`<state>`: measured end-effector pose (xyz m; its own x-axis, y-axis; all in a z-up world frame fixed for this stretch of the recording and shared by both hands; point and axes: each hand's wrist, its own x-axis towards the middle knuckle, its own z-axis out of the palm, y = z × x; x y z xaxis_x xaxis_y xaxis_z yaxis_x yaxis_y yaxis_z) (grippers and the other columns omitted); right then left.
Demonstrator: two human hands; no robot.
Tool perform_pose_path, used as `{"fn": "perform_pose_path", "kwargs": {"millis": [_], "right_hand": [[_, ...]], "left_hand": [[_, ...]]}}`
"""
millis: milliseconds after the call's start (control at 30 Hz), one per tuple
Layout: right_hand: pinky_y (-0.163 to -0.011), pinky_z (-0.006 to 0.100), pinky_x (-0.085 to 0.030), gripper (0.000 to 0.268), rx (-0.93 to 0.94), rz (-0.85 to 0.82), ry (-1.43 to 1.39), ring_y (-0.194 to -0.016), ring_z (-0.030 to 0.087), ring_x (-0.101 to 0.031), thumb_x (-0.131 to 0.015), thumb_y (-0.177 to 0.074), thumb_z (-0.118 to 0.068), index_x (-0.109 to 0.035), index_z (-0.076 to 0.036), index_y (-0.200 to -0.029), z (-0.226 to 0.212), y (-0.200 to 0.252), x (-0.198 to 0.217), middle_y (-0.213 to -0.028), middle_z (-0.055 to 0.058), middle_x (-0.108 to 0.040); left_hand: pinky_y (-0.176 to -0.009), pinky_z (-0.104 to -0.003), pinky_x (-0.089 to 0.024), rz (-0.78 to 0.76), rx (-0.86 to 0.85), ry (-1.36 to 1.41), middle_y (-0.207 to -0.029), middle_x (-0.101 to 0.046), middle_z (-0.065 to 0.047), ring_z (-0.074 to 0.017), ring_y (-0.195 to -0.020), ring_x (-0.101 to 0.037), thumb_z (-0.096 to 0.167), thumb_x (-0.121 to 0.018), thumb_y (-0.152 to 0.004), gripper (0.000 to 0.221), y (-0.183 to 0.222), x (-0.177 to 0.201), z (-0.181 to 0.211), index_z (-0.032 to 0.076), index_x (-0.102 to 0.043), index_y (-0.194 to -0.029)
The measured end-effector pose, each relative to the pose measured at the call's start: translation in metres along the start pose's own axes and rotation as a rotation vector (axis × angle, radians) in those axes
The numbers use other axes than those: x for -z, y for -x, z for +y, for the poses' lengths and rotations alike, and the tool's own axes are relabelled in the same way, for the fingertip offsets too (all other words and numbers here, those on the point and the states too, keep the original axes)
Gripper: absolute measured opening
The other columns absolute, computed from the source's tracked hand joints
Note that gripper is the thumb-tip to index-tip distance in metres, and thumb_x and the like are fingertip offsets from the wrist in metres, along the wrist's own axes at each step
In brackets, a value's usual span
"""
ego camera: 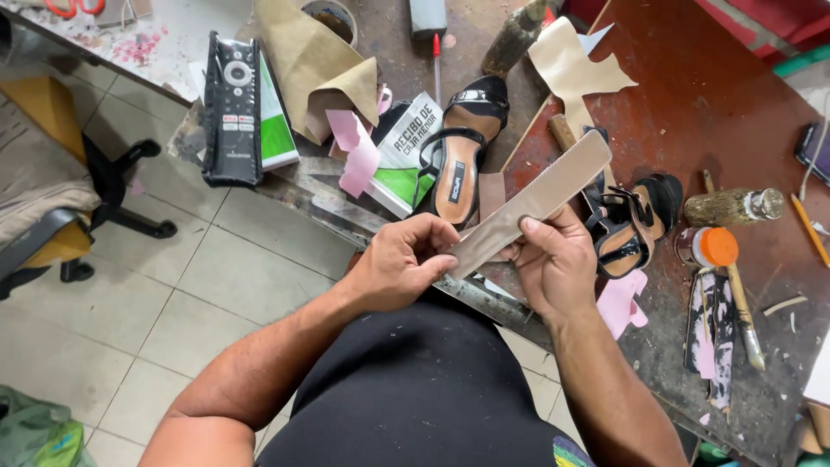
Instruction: Assembling leather sandals by threading straps through buckles and securing them at a repair bench
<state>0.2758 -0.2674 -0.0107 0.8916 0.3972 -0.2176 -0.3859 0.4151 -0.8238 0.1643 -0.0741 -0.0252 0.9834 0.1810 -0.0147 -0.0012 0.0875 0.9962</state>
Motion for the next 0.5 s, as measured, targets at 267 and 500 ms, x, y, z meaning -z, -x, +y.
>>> {"fn": "perform_pose_path", "kwargs": {"millis": [267, 500], "right_hand": [[-0.053, 0.037, -0.068, 0.018, 0.075, 0.087, 0.009, -0.065, 0.03, -0.076, -0.068, -0.086, 0.009, -0.06, -0.003, -0.097, 0.013, -0.006, -0.014, -0.085, 0.022, -0.072], [-0.051, 0.041, -0.068, 0.022, 0.058, 0.094, 0.017, -0.063, 0.034, -0.076, -0.069, -0.082, 0.014, -0.061, 0.001, -0.097, 0.03, 0.01, -0.015, -0.082, 0.025, -0.071]], "left_hand": [[-0.061, -0.025, -0.055, -0.105, 0.107, 0.061, -0.074, -0.069, -0.004, -0.0102, -0.069, -0.063, 0.005, -0.077, -0.084, 0.017, -0.008, 0.044, 0.001, 0.007, -0.075, -0.101], [-0.062, -0.028, -0.058, -0.168, 0.139, 0.053, -0.075, -0.069, -0.008, -0.0129, -0.071, -0.065, 0.004, -0.076, -0.084, 0.017, -0.008, 0.047, 0.008, 0.004, -0.075, -0.1]]}}
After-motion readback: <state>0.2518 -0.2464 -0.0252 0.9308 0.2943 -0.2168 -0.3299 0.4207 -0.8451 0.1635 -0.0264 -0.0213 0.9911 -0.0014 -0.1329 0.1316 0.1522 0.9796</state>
